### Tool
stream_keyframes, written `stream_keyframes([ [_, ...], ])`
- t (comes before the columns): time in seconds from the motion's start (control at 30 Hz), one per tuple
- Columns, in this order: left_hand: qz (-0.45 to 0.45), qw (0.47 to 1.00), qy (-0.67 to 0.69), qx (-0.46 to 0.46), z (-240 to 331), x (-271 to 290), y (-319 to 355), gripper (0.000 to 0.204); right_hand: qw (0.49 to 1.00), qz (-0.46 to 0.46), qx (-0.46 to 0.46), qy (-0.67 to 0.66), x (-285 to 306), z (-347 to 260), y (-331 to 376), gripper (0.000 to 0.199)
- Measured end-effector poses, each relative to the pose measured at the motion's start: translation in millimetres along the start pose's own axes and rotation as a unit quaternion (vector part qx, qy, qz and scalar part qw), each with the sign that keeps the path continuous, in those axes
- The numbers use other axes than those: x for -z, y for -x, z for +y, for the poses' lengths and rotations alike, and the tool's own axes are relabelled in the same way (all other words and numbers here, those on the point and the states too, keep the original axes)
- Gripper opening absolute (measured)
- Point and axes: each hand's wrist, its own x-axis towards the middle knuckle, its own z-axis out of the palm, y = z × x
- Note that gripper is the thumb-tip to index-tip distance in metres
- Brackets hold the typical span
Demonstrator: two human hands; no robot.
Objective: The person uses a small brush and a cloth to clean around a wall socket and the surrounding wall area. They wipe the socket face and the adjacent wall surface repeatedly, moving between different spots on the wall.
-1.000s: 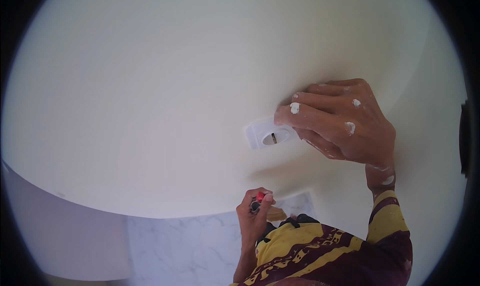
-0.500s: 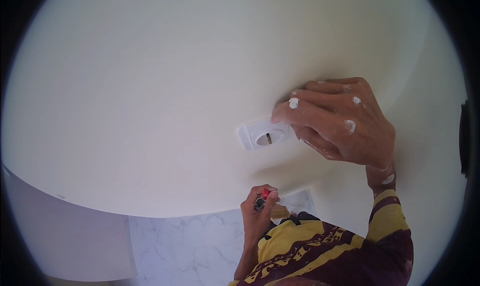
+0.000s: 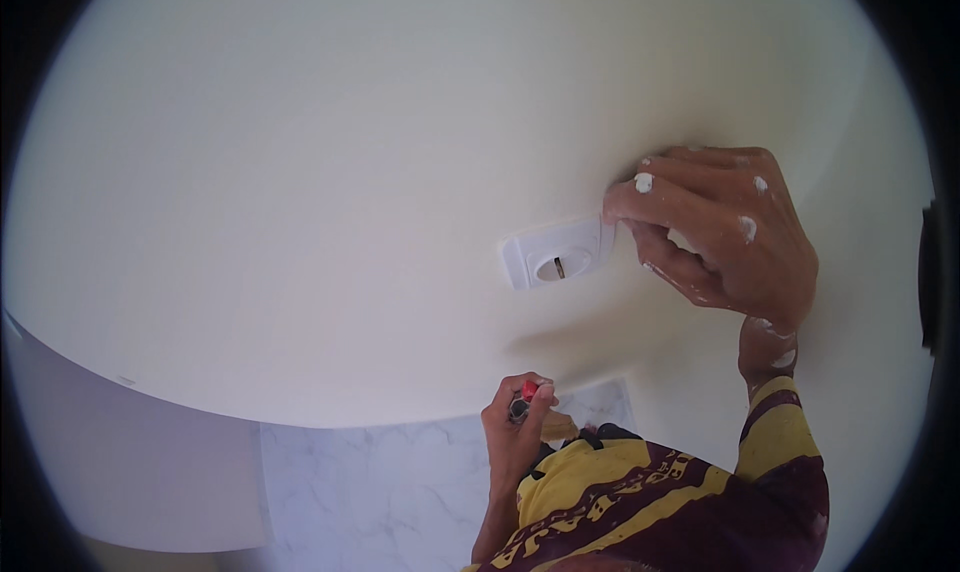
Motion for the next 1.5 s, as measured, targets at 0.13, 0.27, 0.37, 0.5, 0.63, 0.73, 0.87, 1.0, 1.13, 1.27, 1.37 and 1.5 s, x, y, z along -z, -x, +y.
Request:
stream_keyframes([
  [0.13,-0.006,1.0,0.007,0.01,-5.8,-0.8,-1.8,0.013,1.0,0.003,0.024,0.012,-11.9,-4.2,-4.7,0.028],
  [0.27,-0.013,0.999,-0.034,0.011,9.8,-0.5,0.2,0.014,1.0,0.013,-0.005,0.009,-3.6,-3.1,5.8,0.023],
  [0.37,-0.007,1.0,-0.013,-0.013,7.3,-4.9,2.6,0.014,0.996,-0.015,-0.086,-0.033,19.1,3.1,20.1,0.024],
  [0.5,-0.005,0.999,-0.029,0.013,5.4,-4.1,0.4,0.015,0.984,0.051,-0.112,-0.127,4.5,4.0,33.8,0.023],
  [0.63,-0.007,0.999,-0.035,0.007,5.6,-6.3,5.7,0.016,0.995,0.061,-0.033,-0.069,-20.0,6.8,30.9,0.017],
  [0.73,-0.019,1.0,-0.02,0.015,5.4,-10.8,4.1,0.016,0.999,0.016,0.002,-0.04,-26.0,1.9,12.4,0.014],
  [0.87,-0.021,0.997,-0.063,-0.027,10.5,-5.5,5.1,0.017,1.0,0.015,-0.011,0.006,-17.4,-4.7,17.3,0.017],
  [1.0,-0.026,0.998,-0.055,-0.025,4.5,-13.5,5.8,0.016,0.999,0.031,-0.01,0.032,-14.9,-2.4,25.1,0.027],
  [1.13,-0.018,1.0,-0.012,-0.002,-3.2,-4.9,3.0,0.016,0.999,-0.007,-0.005,0.052,-16.9,-1.5,16.0,0.024],
  [1.27,0.09,0.982,0.034,-0.163,4.7,-0.8,18.2,0.018,0.988,-0.135,-0.078,0.011,-4.6,-15.5,50.4,0.033],
  [1.37,0.122,0.922,0.014,-0.366,35.6,-3.7,24.9,0.02,0.971,-0.142,-0.01,-0.191,-43.5,-64.4,94.2,0.043],
  [1.5,0.028,0.817,-0.007,-0.576,44.0,-4.4,23.7,0.024,0.971,-0.078,0.099,-0.205,-75.0,-81.7,103.9,0.039],
])
